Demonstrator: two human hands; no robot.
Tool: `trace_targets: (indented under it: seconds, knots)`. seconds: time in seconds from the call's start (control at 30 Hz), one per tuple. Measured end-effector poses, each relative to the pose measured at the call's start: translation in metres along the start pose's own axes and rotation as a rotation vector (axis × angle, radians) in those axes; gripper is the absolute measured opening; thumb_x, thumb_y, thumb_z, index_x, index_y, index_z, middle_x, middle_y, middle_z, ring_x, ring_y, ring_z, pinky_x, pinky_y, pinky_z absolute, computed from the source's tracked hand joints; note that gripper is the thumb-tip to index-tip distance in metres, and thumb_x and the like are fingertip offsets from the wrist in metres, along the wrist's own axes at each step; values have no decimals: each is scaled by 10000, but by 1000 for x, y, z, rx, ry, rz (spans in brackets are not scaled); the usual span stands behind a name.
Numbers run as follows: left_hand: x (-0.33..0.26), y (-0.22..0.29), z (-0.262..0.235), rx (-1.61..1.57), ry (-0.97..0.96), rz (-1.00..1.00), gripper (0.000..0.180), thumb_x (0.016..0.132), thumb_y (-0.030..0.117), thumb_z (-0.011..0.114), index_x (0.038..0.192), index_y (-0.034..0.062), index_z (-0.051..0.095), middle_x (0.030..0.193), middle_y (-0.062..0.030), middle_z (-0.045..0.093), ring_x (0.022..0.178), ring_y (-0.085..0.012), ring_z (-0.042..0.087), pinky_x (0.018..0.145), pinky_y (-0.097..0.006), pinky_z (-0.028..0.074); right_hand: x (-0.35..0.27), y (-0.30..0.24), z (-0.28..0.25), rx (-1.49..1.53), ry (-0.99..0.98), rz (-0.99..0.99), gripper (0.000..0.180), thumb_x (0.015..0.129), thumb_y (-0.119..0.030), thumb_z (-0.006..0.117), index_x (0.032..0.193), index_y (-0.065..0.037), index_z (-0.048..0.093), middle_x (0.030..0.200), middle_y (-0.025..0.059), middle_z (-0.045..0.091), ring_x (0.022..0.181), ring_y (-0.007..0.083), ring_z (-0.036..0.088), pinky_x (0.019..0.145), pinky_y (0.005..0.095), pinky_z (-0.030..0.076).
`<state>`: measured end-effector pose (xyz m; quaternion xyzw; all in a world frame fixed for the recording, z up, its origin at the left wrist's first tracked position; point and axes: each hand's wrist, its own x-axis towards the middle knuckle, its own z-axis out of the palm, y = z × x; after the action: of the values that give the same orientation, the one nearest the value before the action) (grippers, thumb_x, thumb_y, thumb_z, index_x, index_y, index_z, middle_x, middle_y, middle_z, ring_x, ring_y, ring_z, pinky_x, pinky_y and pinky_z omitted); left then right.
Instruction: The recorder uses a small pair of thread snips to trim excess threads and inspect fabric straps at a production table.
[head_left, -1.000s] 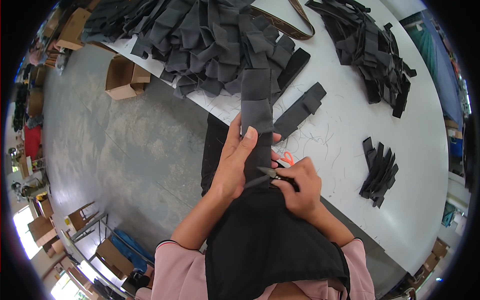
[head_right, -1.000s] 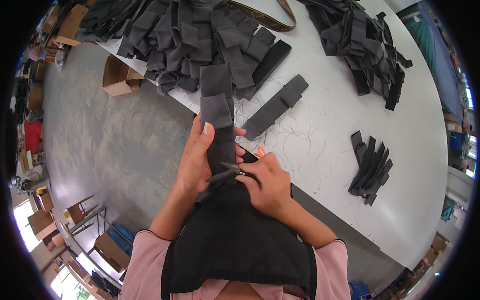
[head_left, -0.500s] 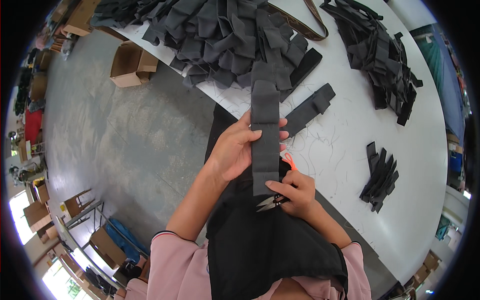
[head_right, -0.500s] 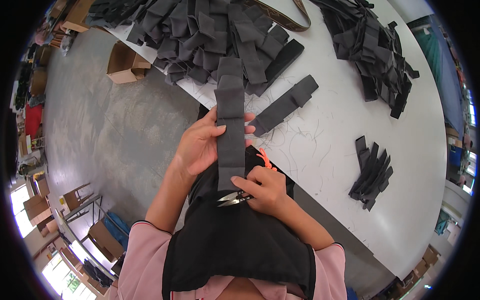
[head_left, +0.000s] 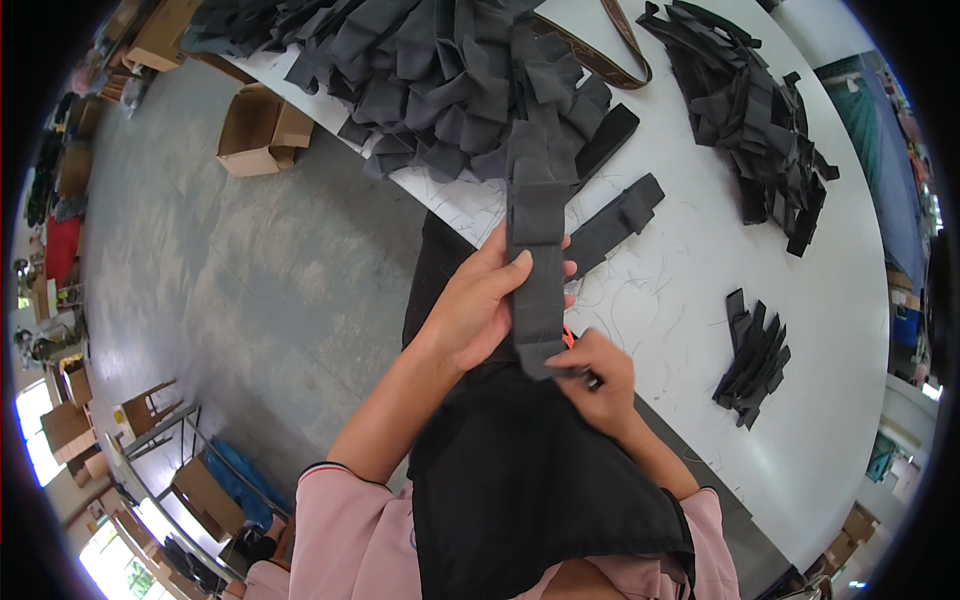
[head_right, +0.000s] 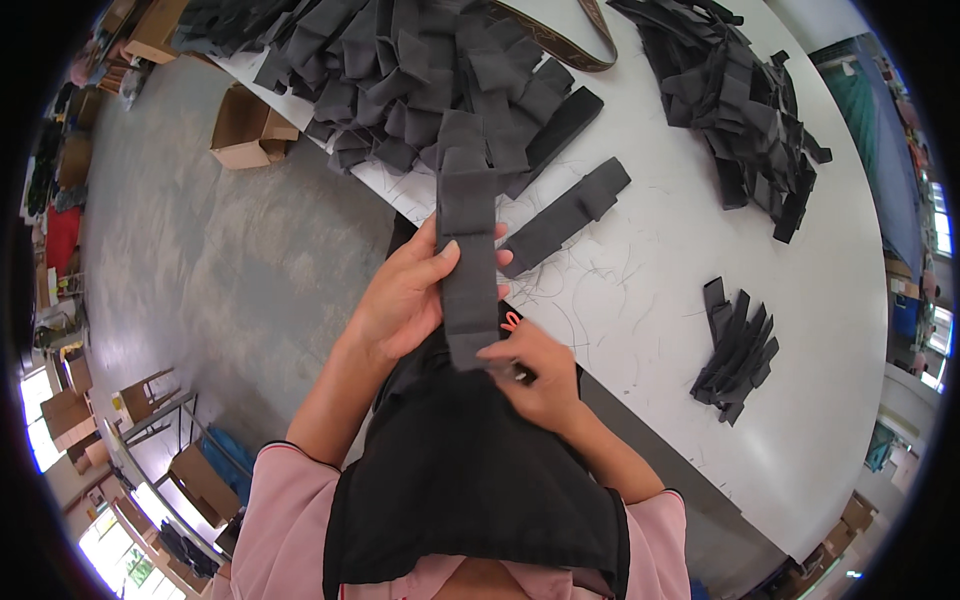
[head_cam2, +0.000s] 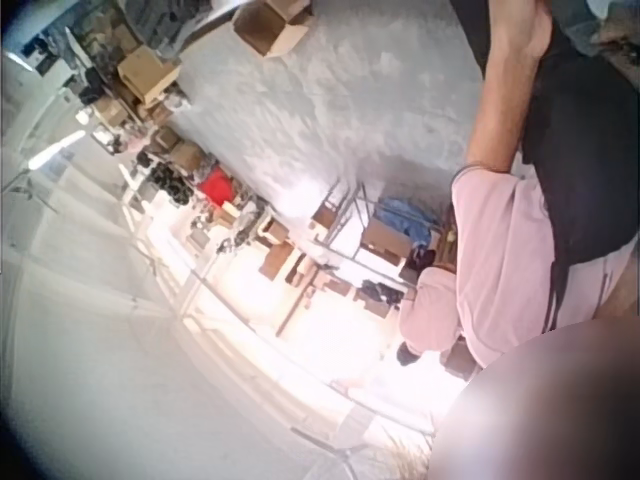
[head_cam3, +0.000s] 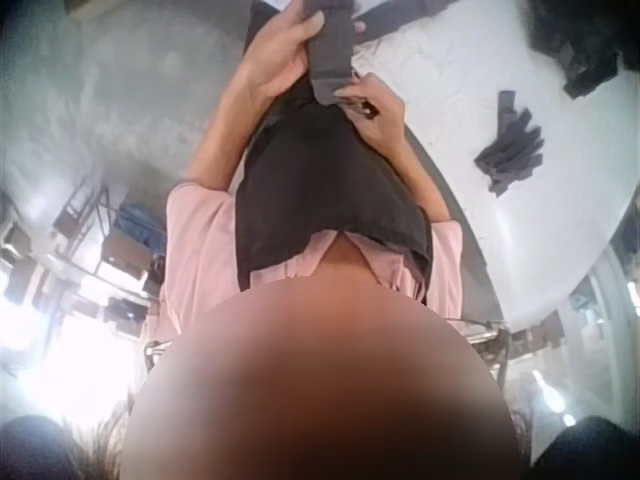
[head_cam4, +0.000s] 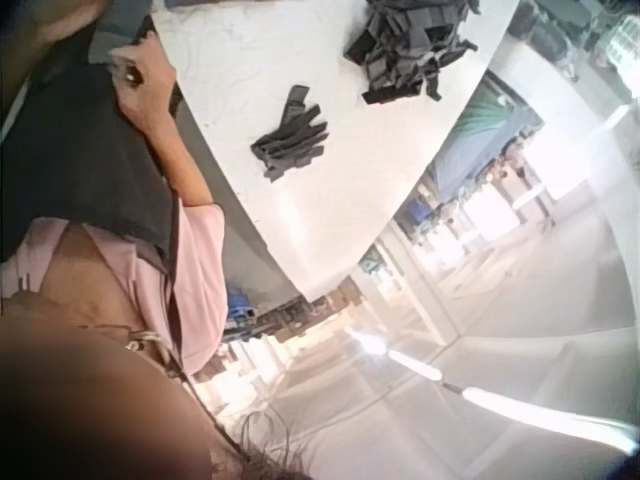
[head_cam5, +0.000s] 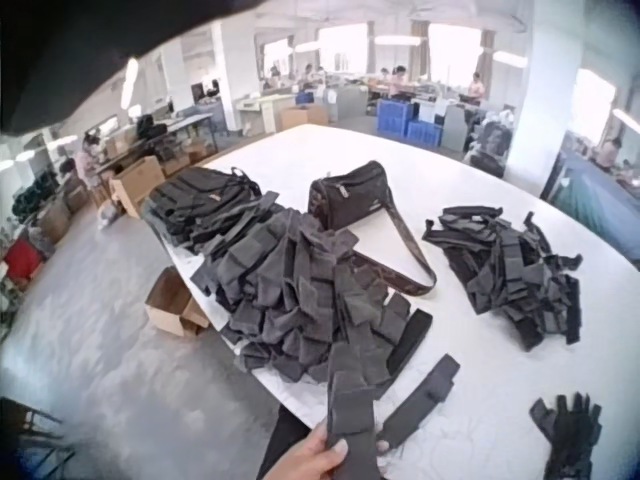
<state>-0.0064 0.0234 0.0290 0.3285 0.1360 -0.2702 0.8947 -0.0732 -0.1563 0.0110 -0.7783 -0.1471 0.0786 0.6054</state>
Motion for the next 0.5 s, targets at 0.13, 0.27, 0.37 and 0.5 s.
trace_targets:
  seconds: [0.13, 0.27, 0.37, 0.5]
  knots:
    - [-5, -3, 2, 49, 40, 11, 486, 965, 109, 385, 1426, 95, 232, 1260, -188, 495, 1011, -259, 585, 819, -386, 530, 6, -10, -6, -19, -369, 25, 272, 679, -14, 694, 939, -92, 678, 788, 67, 656, 612, 137, 584, 577, 257, 446]
    - [-6, -4, 2, 59, 34, -12, 717, 824, -68, 362, 1472, 120, 119, 1253, -190, 496, 997, -248, 587, 811, -369, 525, 3, -6, -23, 332, 38, 176, 342, 765, 39, 615, 1070, -102, 680, 730, 53, 606, 555, 88, 503, 560, 221, 420]
    - [-6, -7, 6, 187, 10, 44, 870, 701, -112, 380, 1480, 124, 75, 1274, -190, 471, 998, -237, 582, 833, -356, 515, 20, -10, -21, 93, 197, 121, 393, 750, 100, 585, 1079, -93, 677, 696, 27, 525, 547, 81, 444, 536, 219, 398]
    - [-8, -15, 3, 400, -39, 165, 974, 641, -127, 396, 1482, 135, -20, 1290, -180, 444, 1000, -221, 574, 842, -340, 500, 46, -2, -15, -268, 168, -164, 506, 654, 129, 601, 1089, -121, 666, 709, 50, 479, 606, 133, 491, 483, 242, 388]
